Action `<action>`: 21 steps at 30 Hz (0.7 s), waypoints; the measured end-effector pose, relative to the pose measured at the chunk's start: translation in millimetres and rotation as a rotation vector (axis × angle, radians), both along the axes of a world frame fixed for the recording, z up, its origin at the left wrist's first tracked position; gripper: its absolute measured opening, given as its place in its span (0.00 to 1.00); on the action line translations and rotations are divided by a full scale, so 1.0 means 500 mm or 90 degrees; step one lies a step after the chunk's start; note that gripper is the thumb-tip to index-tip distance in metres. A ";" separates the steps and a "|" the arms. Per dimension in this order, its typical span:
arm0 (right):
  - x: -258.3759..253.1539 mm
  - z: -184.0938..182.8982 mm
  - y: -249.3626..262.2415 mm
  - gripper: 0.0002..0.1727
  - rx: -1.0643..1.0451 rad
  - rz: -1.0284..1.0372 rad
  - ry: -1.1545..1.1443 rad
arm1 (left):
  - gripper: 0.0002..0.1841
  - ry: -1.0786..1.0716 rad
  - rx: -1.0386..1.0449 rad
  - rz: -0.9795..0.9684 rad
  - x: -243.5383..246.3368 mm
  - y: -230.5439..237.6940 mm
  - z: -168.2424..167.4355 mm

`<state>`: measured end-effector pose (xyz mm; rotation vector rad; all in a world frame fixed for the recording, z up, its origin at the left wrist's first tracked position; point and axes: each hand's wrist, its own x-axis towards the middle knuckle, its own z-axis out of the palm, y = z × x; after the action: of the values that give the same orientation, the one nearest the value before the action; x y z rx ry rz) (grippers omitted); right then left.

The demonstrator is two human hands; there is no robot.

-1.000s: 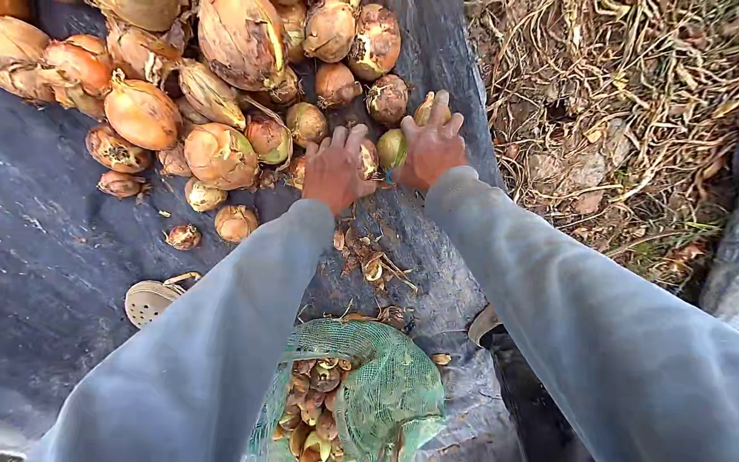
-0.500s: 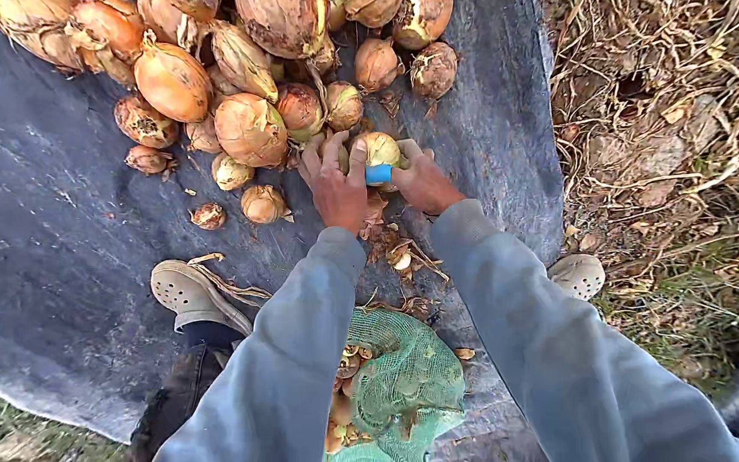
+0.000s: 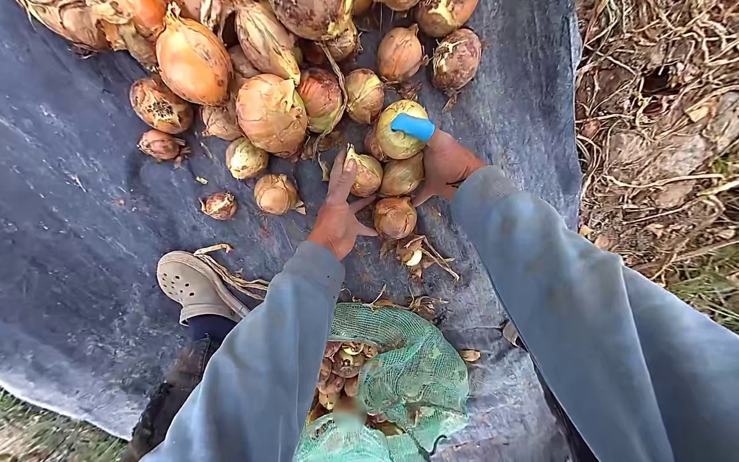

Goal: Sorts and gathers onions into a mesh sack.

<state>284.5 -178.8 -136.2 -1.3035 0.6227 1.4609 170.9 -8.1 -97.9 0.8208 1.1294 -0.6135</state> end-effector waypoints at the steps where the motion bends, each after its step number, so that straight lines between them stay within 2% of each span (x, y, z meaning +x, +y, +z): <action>1: -0.008 0.000 -0.003 0.42 -0.017 -0.002 -0.008 | 0.37 -0.010 0.019 -0.013 0.005 -0.013 0.005; 3: -0.050 0.020 -0.019 0.41 -0.032 -0.013 0.004 | 0.38 -0.030 0.082 -0.068 -0.007 -0.033 0.028; 5: -0.129 0.079 -0.029 0.36 -0.020 -0.026 0.013 | 0.38 -0.031 0.133 -0.151 -0.048 -0.034 0.080; 8: -0.320 0.226 -0.034 0.27 0.029 -0.074 0.034 | 0.37 -0.037 0.156 -0.284 -0.186 -0.021 0.199; 10: -0.494 0.335 -0.038 0.31 0.049 -0.074 0.096 | 0.37 -0.011 0.119 -0.431 -0.317 0.003 0.289; 11: -0.572 0.381 -0.049 0.31 0.068 0.011 0.111 | 0.36 0.012 0.066 -0.544 -0.372 0.023 0.333; 13: -0.661 0.447 -0.066 0.25 0.086 0.287 0.123 | 0.28 0.057 -0.037 -0.713 -0.431 0.068 0.397; 14: -0.672 0.458 -0.066 0.23 0.067 0.360 0.111 | 0.25 0.046 -0.023 -0.715 -0.435 0.094 0.412; 15: -0.664 0.452 -0.063 0.23 0.024 0.358 0.077 | 0.23 0.012 0.049 -0.676 -0.425 0.123 0.417; 17: -0.587 0.408 -0.045 0.29 -0.098 0.280 -0.060 | 0.22 -0.047 0.279 -0.620 -0.355 0.187 0.390; 19: -0.448 0.325 -0.012 0.34 -0.211 0.288 -0.219 | 0.28 -0.126 0.524 -0.660 -0.266 0.270 0.306; 21: -0.307 0.224 0.026 0.43 -0.297 0.322 -0.389 | 0.40 -0.208 0.664 -0.696 -0.179 0.347 0.195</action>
<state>131.0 -165.7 -24.4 -2.2805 0.2276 1.2210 81.6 165.4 -0.4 2.4123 0.5554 -0.6975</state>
